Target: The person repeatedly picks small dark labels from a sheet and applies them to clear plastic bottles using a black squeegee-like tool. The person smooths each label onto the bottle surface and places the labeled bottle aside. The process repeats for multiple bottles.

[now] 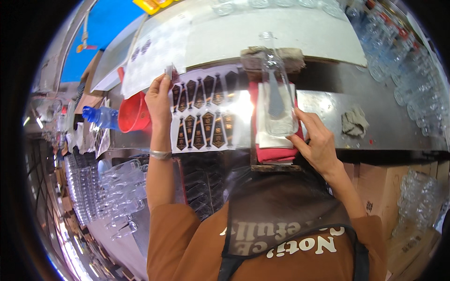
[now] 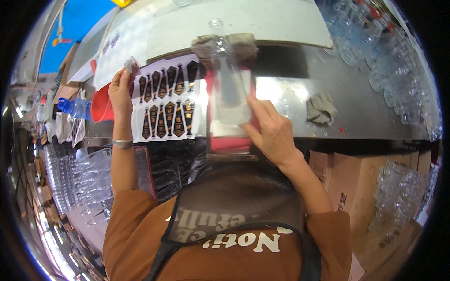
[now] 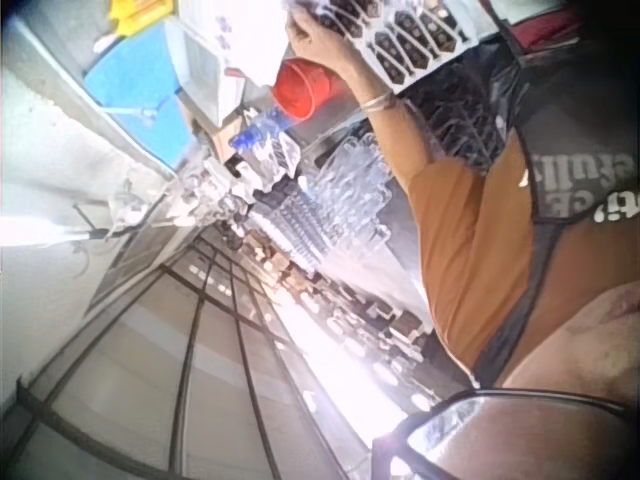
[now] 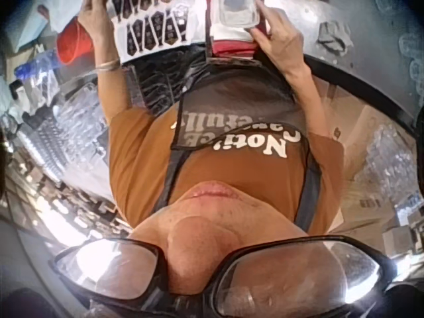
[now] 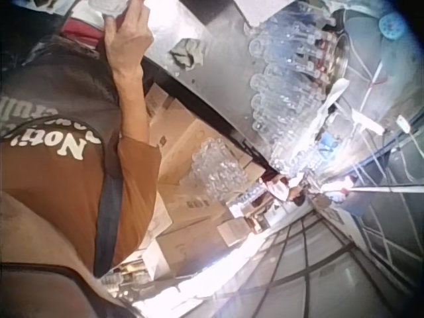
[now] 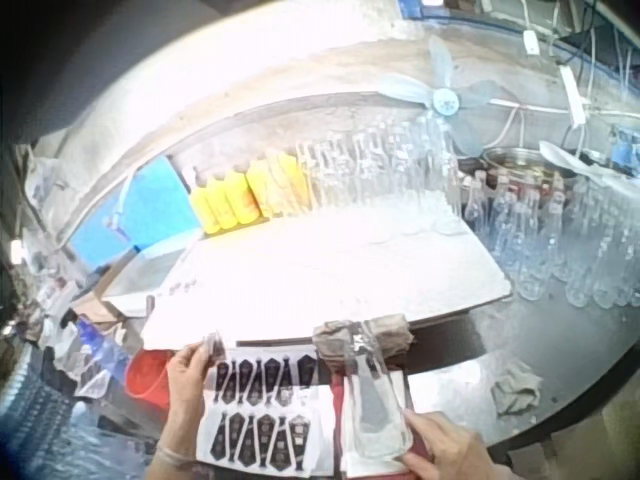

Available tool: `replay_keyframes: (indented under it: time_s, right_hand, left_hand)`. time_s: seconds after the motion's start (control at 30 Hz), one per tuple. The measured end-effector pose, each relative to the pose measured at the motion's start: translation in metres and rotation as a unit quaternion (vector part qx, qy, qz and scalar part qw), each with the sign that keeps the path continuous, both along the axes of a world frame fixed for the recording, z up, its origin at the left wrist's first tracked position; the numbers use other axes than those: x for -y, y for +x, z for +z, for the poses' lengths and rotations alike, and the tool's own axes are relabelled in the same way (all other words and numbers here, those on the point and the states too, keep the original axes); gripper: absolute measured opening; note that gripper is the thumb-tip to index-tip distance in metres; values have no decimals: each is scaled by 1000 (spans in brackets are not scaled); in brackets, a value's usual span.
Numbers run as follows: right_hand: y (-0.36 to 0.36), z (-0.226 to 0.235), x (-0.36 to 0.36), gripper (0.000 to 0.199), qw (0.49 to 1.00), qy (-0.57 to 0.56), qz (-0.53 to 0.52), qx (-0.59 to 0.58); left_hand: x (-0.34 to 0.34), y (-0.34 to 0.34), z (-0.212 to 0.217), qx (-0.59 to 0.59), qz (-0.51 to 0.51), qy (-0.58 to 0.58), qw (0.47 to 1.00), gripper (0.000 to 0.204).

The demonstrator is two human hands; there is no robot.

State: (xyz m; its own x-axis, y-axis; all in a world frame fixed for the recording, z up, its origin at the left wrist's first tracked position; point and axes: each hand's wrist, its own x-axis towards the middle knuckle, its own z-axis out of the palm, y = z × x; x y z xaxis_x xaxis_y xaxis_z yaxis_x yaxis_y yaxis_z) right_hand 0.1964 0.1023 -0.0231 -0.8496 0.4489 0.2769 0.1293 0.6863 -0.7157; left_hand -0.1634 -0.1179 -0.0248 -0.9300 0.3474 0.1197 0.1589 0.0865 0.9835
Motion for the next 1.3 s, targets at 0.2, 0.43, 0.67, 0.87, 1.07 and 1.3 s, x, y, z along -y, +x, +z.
replay_keyframes:
  time_s: [0.2, 0.43, 0.67, 0.87, 1.07, 1.3]
  right_hand:
    - [1, 0, 0, 58, 1000, 15, -16, 4]
    - [0, -1, 0, 59, 998, 49, -7, -26]
    - [1, 2, -1, 58, 999, 46, -11, -6]
    - [3, 7, -19, 53, 998, -39, 48, -23]
    - [-30, -8, -52, 44, 929, -364, 66, -18]
    - [-48, -10, -54, 55, 966, -250, 69, -6]
  left_hand:
    - [-81, 129, 54, -193, -178, -19, 965, 30]
    - [-81, 181, 37, -496, -319, -185, 786, 33]
    - [-90, 177, 26, -381, -282, -130, 871, 39]
    - [-102, 172, 17, -360, -275, -153, 878, 56]
    - [-101, 172, 12, -226, -266, -50, 936, 46]
    - [-100, 185, 8, -231, -254, -75, 936, 45]
